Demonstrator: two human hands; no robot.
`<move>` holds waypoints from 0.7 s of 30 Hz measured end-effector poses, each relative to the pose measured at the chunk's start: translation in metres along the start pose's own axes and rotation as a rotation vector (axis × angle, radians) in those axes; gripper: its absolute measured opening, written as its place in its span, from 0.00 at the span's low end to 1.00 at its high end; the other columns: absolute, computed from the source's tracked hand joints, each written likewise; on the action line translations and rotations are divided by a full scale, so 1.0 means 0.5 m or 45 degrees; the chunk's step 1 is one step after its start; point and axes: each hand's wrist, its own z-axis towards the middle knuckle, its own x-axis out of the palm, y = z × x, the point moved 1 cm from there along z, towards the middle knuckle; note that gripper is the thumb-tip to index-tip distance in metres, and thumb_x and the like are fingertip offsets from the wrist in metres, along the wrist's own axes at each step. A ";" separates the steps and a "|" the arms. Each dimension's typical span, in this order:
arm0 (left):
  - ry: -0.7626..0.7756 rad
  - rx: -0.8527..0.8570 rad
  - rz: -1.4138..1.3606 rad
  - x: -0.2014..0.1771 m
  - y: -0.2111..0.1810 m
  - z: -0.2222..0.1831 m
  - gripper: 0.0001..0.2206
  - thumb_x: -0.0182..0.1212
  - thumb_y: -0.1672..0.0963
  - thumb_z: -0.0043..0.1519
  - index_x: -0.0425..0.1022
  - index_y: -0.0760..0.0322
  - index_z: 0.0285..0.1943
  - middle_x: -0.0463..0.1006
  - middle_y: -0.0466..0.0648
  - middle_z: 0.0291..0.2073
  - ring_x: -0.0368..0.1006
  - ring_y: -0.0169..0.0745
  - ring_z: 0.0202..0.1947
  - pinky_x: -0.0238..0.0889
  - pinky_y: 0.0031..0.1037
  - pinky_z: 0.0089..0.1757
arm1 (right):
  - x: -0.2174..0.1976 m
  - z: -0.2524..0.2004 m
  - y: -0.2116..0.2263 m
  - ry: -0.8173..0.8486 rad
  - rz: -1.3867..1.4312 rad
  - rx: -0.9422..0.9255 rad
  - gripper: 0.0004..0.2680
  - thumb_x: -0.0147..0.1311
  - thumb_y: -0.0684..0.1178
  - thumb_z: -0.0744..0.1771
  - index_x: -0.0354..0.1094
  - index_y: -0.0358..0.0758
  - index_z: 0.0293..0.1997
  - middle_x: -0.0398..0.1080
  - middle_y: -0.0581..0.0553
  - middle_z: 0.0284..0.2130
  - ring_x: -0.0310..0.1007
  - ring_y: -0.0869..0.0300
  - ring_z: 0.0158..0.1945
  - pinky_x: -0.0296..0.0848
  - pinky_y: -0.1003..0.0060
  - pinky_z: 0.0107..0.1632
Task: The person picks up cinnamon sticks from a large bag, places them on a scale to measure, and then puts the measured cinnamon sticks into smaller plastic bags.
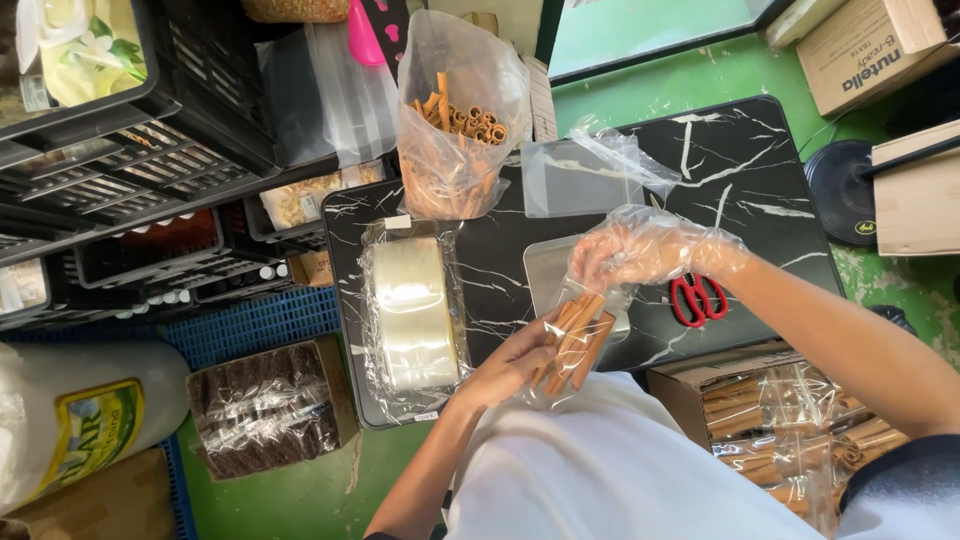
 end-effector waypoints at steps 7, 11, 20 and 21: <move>-0.202 -0.145 0.168 -0.003 0.015 0.015 0.27 0.49 0.63 0.62 0.62 0.68 0.74 0.77 0.67 0.47 0.68 0.32 0.23 0.60 0.14 0.21 | 0.014 0.001 0.046 -0.137 0.064 0.158 0.08 0.63 0.54 0.65 0.82 0.43 0.35 0.81 0.46 0.36 0.80 0.60 0.40 0.79 0.56 0.45; -0.217 -0.109 0.350 -0.042 0.137 0.013 0.28 0.55 0.61 0.61 0.65 0.61 0.74 0.79 0.65 0.45 0.78 0.44 0.35 0.73 0.31 0.30 | 0.008 -0.001 0.023 -0.085 0.041 0.043 0.06 0.67 0.52 0.63 0.83 0.44 0.35 0.79 0.46 0.37 0.81 0.57 0.41 0.79 0.56 0.43; -0.221 0.045 0.495 0.000 -0.023 0.020 0.09 0.61 0.54 0.63 0.78 0.59 0.48 0.71 0.47 0.16 0.65 0.31 0.20 0.60 0.26 0.22 | 0.007 0.060 0.144 0.196 0.284 0.304 0.12 0.55 0.55 0.69 0.79 0.37 0.39 0.79 0.46 0.34 0.75 0.63 0.32 0.72 0.61 0.59; -0.227 0.032 0.483 -0.001 -0.021 0.018 0.09 0.61 0.54 0.63 0.78 0.59 0.48 0.71 0.47 0.16 0.65 0.31 0.20 0.60 0.26 0.22 | 0.018 0.060 0.138 0.204 0.300 0.310 0.12 0.55 0.55 0.69 0.79 0.37 0.39 0.79 0.46 0.34 0.75 0.63 0.32 0.72 0.61 0.59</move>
